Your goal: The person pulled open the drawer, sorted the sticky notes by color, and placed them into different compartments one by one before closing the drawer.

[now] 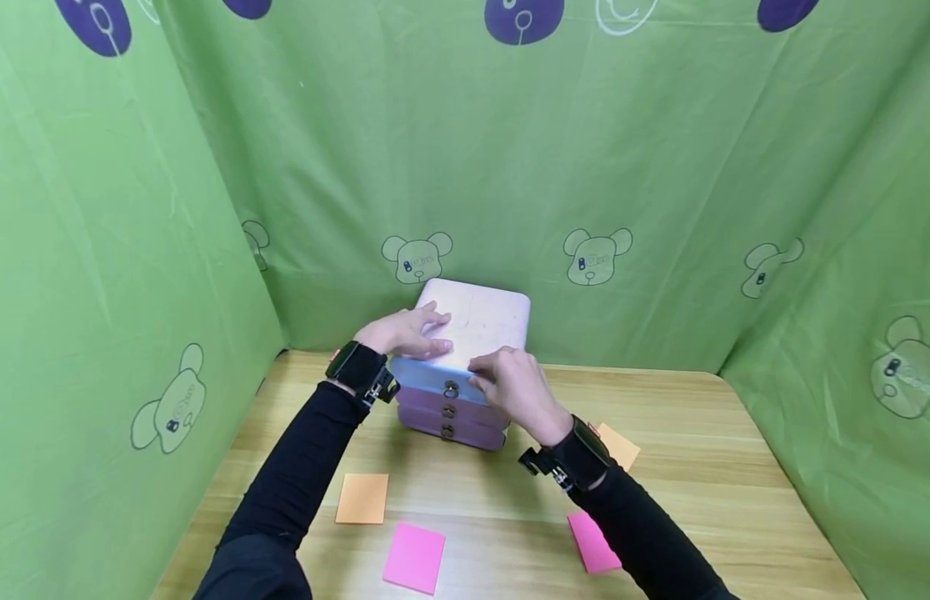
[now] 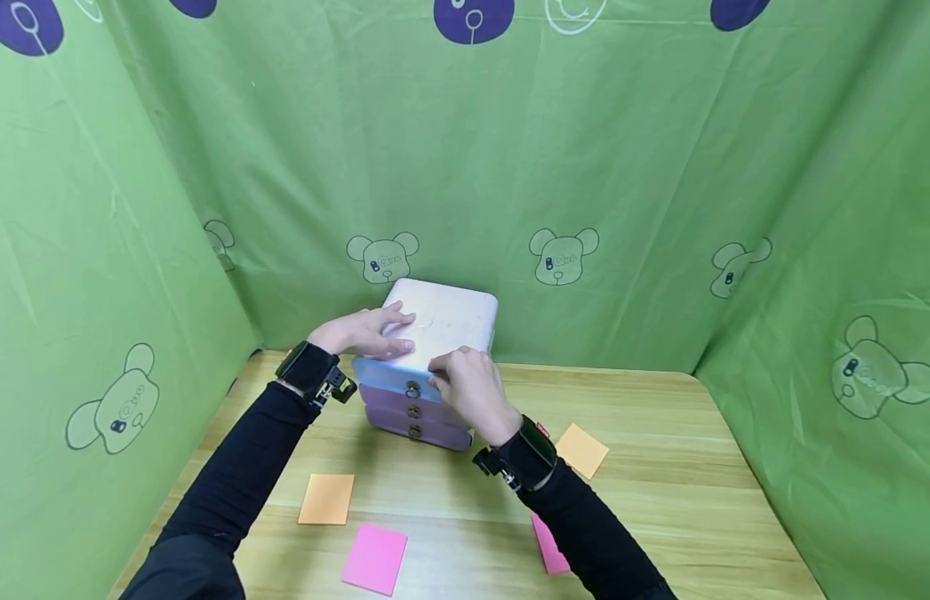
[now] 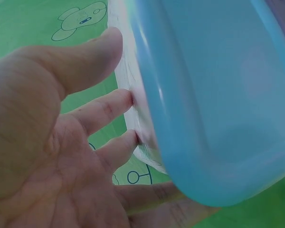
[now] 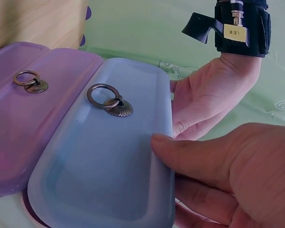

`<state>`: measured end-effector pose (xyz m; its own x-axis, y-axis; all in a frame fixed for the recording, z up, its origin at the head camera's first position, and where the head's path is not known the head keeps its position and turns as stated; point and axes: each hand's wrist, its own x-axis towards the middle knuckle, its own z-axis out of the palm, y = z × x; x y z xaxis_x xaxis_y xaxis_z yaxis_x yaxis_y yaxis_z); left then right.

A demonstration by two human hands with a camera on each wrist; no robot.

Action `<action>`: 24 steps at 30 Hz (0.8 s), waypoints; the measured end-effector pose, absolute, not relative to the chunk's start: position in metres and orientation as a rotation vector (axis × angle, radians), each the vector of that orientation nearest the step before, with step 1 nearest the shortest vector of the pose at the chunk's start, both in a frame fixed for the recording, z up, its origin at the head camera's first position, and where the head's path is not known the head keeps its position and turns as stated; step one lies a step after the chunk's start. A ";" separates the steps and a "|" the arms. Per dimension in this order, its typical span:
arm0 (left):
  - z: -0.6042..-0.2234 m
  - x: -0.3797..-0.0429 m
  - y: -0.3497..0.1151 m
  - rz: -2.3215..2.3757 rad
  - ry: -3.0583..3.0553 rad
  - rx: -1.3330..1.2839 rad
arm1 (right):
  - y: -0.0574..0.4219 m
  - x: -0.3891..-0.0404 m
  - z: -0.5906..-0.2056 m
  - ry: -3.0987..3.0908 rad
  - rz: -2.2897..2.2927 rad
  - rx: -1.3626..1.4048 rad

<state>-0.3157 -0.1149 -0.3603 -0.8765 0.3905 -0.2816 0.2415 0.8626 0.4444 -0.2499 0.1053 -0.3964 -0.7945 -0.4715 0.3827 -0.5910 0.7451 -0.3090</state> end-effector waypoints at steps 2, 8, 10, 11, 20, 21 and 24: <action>-0.360 -0.316 -0.115 0.568 2.670 0.470 | 0.105 -0.250 -0.396 -2.664 0.607 0.826; -0.360 -0.316 -0.115 0.557 2.671 0.480 | 0.105 -0.251 -0.396 -2.664 0.616 0.820; -0.360 -0.316 -0.115 0.555 2.672 0.482 | 0.105 -0.251 -0.396 -2.661 0.618 0.823; -0.360 -0.316 -0.115 0.556 2.671 0.484 | 0.105 -0.251 -0.396 -2.659 0.619 0.825; -0.360 -0.313 -0.113 0.605 2.642 0.485 | 0.109 -0.253 -0.396 -2.625 0.623 0.868; -0.360 -0.313 -0.113 0.612 2.638 0.484 | 0.109 -0.253 -0.397 -2.619 0.622 0.873; -0.360 -0.311 -0.113 0.620 2.622 0.472 | 0.110 -0.253 -0.398 -2.602 0.610 0.885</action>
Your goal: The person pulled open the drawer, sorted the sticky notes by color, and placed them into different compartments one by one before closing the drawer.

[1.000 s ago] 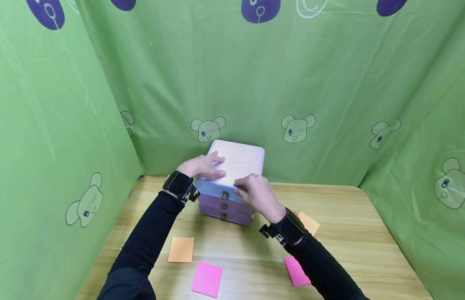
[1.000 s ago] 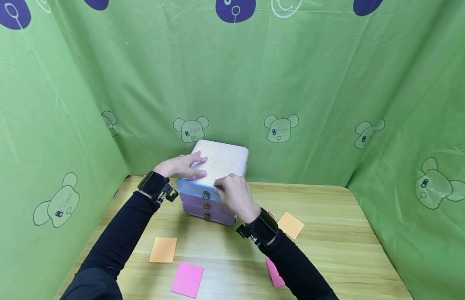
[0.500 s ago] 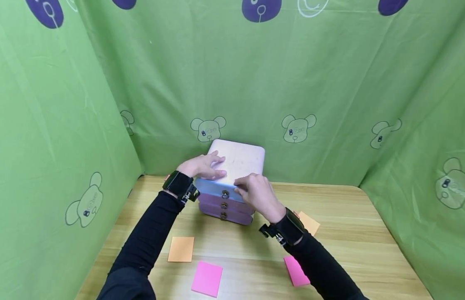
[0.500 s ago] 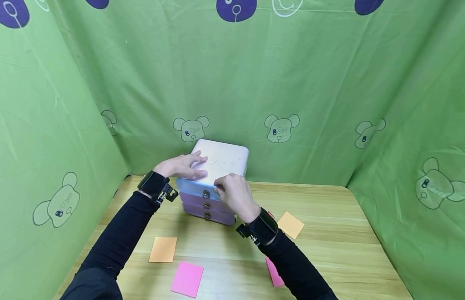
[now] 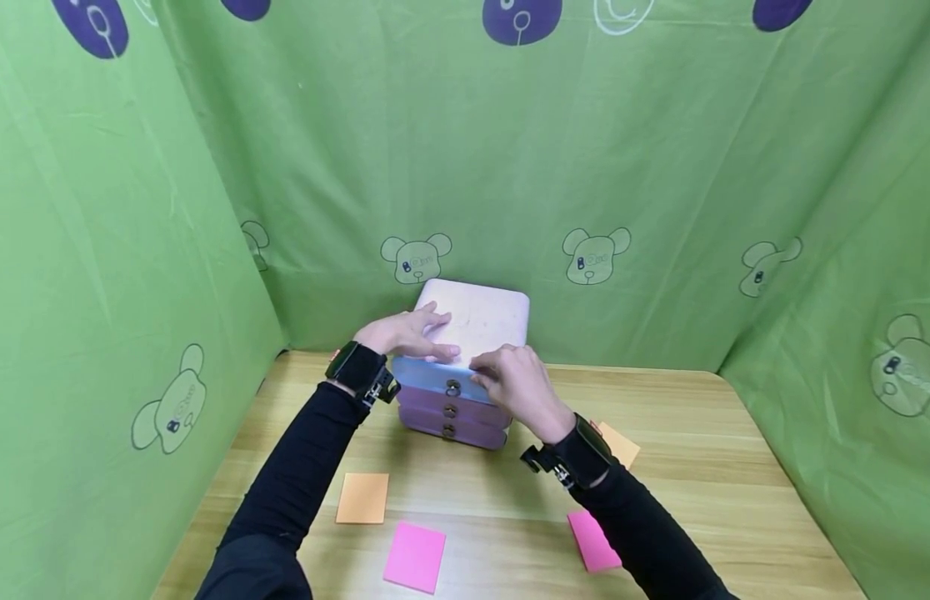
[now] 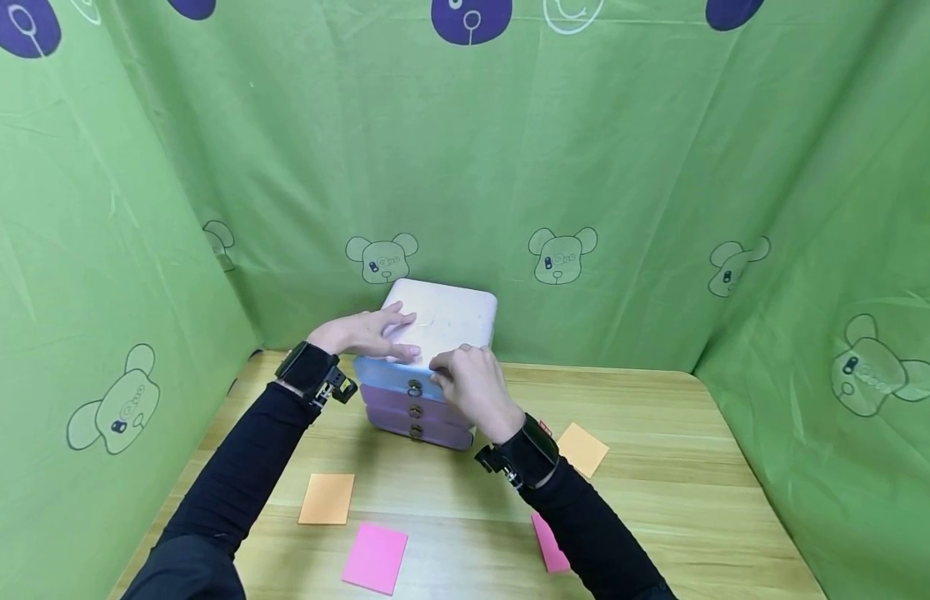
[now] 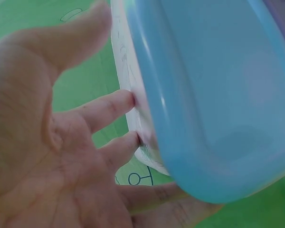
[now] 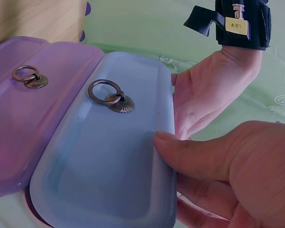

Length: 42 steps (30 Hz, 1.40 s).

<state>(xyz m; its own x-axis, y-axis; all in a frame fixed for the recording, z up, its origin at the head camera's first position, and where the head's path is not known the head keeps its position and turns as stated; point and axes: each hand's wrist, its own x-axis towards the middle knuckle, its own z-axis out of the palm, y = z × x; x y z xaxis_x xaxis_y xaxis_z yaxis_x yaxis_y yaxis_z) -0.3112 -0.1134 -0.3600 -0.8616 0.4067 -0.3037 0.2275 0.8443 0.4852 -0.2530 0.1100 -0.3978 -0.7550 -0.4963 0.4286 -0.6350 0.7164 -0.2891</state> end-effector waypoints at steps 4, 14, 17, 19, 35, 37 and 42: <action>-0.360 -0.310 -0.114 0.595 2.604 0.477 | 0.110 -0.253 -0.398 -2.597 0.603 0.889; -0.358 -0.312 -0.113 0.504 2.619 0.572 | 0.109 -0.254 -0.395 -2.652 0.650 0.822; -0.358 -0.312 -0.112 0.485 2.634 0.577 | 0.109 -0.254 -0.395 -2.693 0.678 0.791; -0.358 -0.312 -0.112 0.475 2.641 0.573 | 0.109 -0.255 -0.395 -2.712 0.696 0.785; -0.358 -0.313 -0.109 0.415 2.706 0.593 | 0.109 -0.249 -0.394 -2.641 0.759 0.807; -0.358 -0.313 -0.110 0.411 2.711 0.595 | 0.109 -0.247 -0.395 -2.631 0.776 0.807; -0.358 -0.312 -0.111 0.389 2.722 0.594 | 0.110 -0.237 -0.394 -2.556 0.786 0.818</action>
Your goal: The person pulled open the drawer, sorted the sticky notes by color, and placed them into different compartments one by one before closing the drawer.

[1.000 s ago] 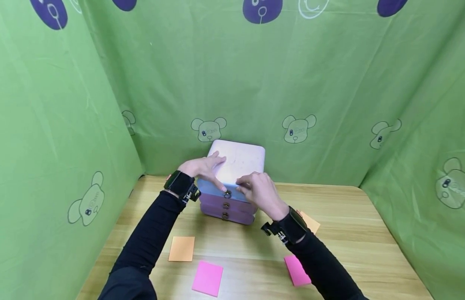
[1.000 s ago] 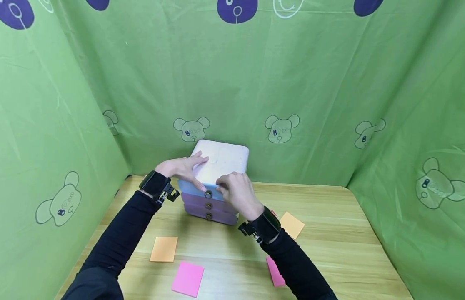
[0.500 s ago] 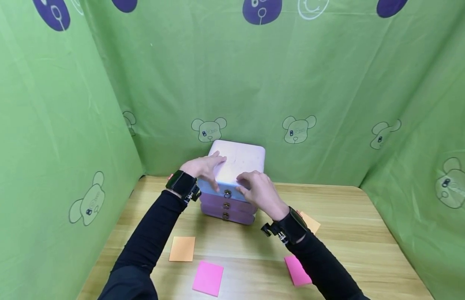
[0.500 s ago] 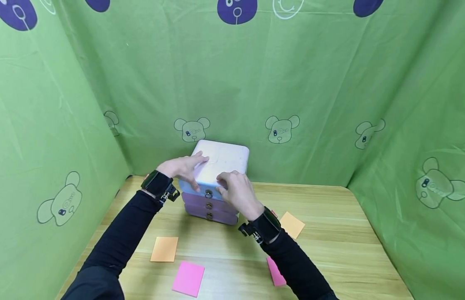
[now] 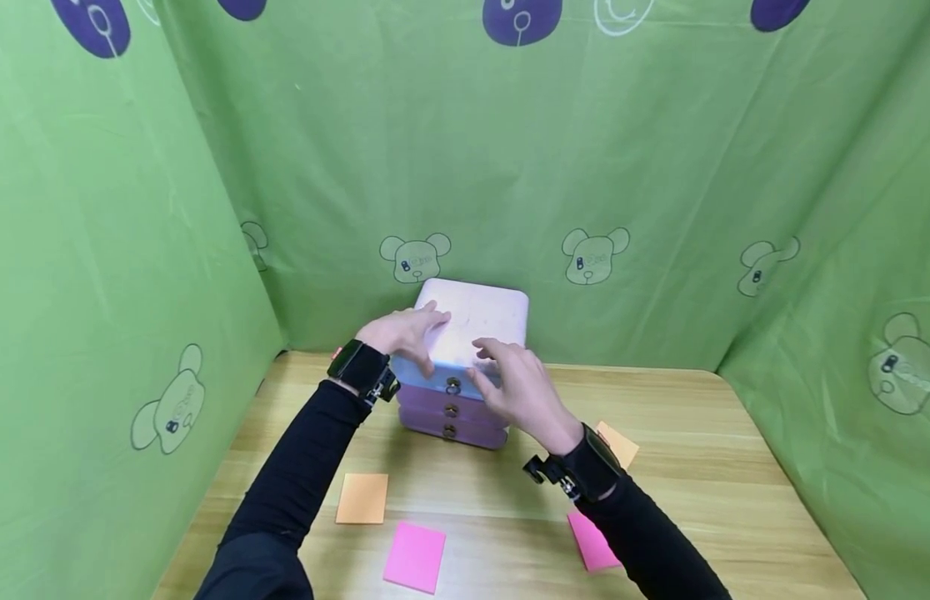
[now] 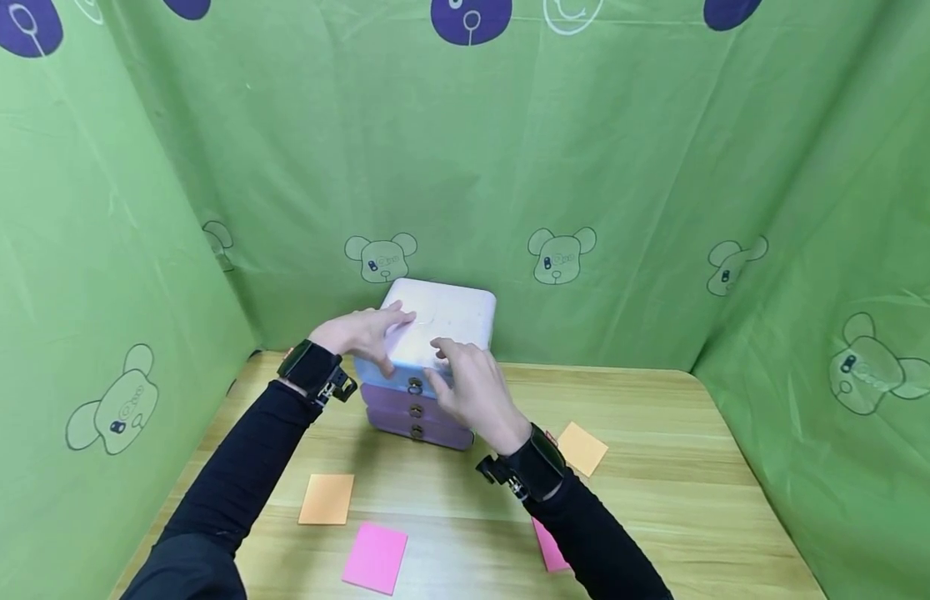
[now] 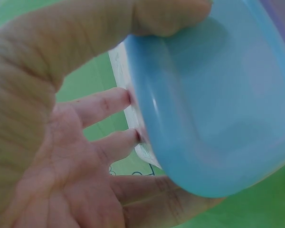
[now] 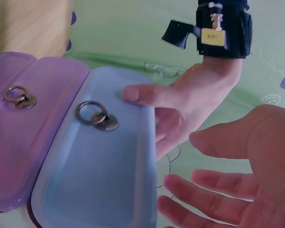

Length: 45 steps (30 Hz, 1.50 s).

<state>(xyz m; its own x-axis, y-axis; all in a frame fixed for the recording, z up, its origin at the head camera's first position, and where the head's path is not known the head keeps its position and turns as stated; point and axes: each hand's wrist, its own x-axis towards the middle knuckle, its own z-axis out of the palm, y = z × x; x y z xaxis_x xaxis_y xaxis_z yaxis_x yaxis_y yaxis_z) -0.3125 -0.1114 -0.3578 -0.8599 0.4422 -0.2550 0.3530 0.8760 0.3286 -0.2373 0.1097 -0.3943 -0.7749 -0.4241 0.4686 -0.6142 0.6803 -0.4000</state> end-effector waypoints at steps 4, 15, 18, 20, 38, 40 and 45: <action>-0.357 -0.312 -0.112 0.385 2.729 0.581 | 0.108 -0.227 -0.394 -2.465 0.769 0.853; -0.358 -0.314 -0.112 0.408 2.715 0.567 | 0.102 -0.212 -0.409 -2.317 0.728 0.945; -0.359 -0.313 -0.112 0.416 2.709 0.562 | 0.100 -0.208 -0.417 -2.295 0.721 0.964; -0.359 -0.312 -0.112 0.422 2.710 0.562 | 0.098 -0.206 -0.424 -2.293 0.706 0.975; -0.361 -0.313 -0.113 0.435 2.718 0.602 | 0.085 -0.200 -0.476 -2.714 0.629 0.977; -0.361 -0.313 -0.113 0.434 2.717 0.600 | 0.084 -0.202 -0.480 -2.741 0.619 0.978; -0.362 -0.313 -0.113 0.432 2.716 0.589 | 0.083 -0.207 -0.489 -2.819 0.590 0.977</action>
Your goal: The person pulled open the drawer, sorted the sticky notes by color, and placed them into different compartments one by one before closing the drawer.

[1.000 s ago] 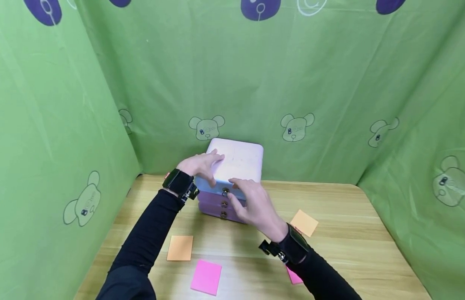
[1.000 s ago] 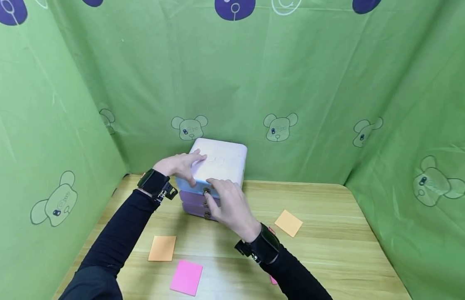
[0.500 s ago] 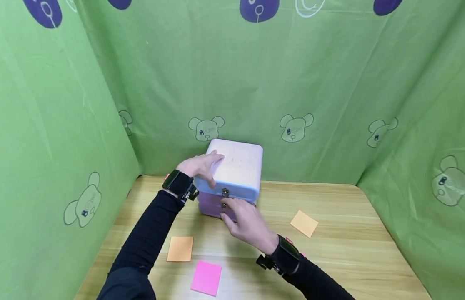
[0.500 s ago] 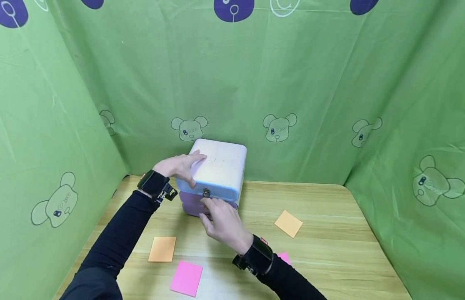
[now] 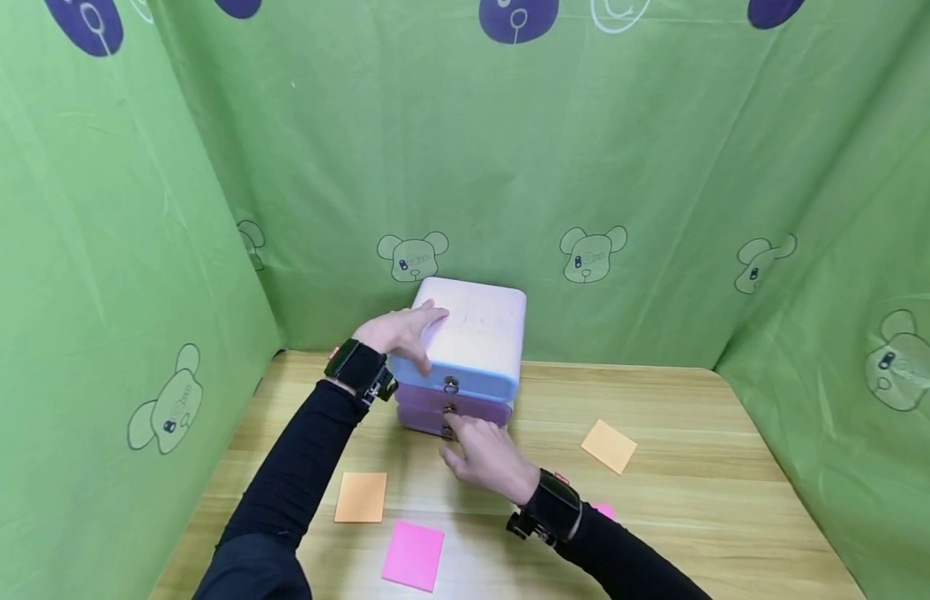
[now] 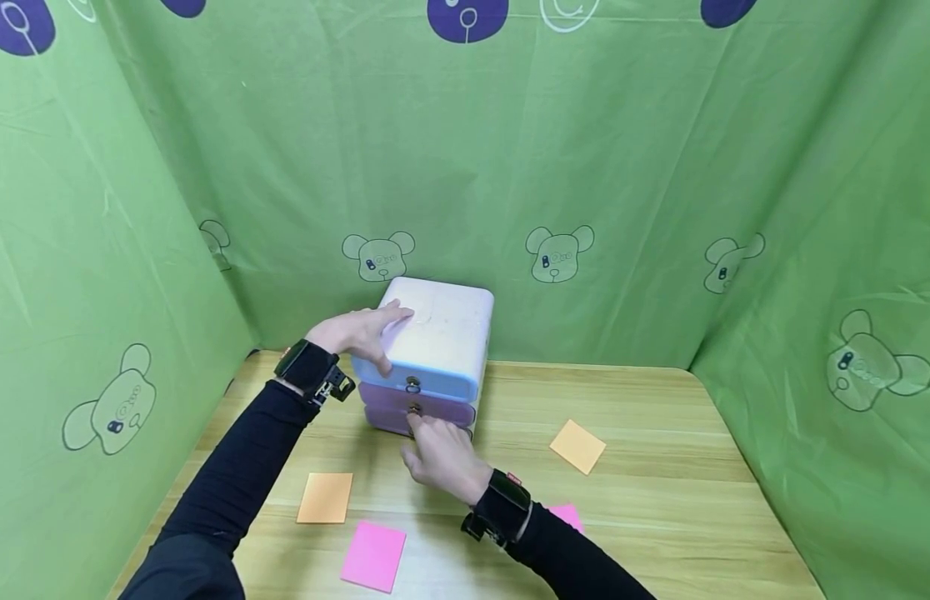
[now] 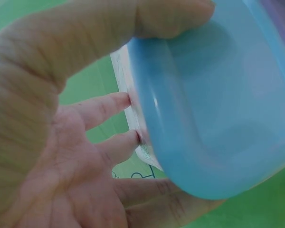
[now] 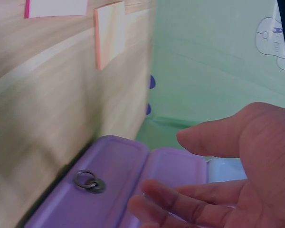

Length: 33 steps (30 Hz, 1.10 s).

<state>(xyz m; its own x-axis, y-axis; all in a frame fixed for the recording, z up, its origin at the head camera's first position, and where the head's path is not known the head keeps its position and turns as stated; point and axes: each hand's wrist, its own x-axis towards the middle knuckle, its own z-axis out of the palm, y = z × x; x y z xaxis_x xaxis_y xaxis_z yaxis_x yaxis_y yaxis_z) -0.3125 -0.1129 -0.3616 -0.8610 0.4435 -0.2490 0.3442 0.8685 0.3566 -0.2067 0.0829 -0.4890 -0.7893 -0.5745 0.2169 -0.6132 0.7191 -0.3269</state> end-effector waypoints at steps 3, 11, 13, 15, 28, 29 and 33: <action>-0.361 -0.313 -0.113 0.442 2.712 0.586 | 0.082 -0.209 -0.493 -2.863 0.586 0.973; -0.359 -0.313 -0.112 0.435 2.710 0.579 | 0.083 -0.215 -0.500 -2.917 0.570 0.951; -0.359 -0.312 -0.112 0.435 2.709 0.578 | 0.083 -0.215 -0.501 -2.940 0.566 0.938; -0.359 -0.312 -0.112 0.439 2.708 0.576 | 0.083 -0.216 -0.502 -2.964 0.563 0.923; -0.360 -0.311 -0.112 0.442 2.708 0.582 | 0.082 -0.217 -0.505 -3.031 0.510 0.908; -0.360 -0.311 -0.112 0.445 2.708 0.582 | 0.082 -0.217 -0.505 -3.030 0.515 0.907; -0.361 -0.311 -0.112 0.459 2.703 0.579 | 0.082 -0.218 -0.505 -3.018 0.535 0.907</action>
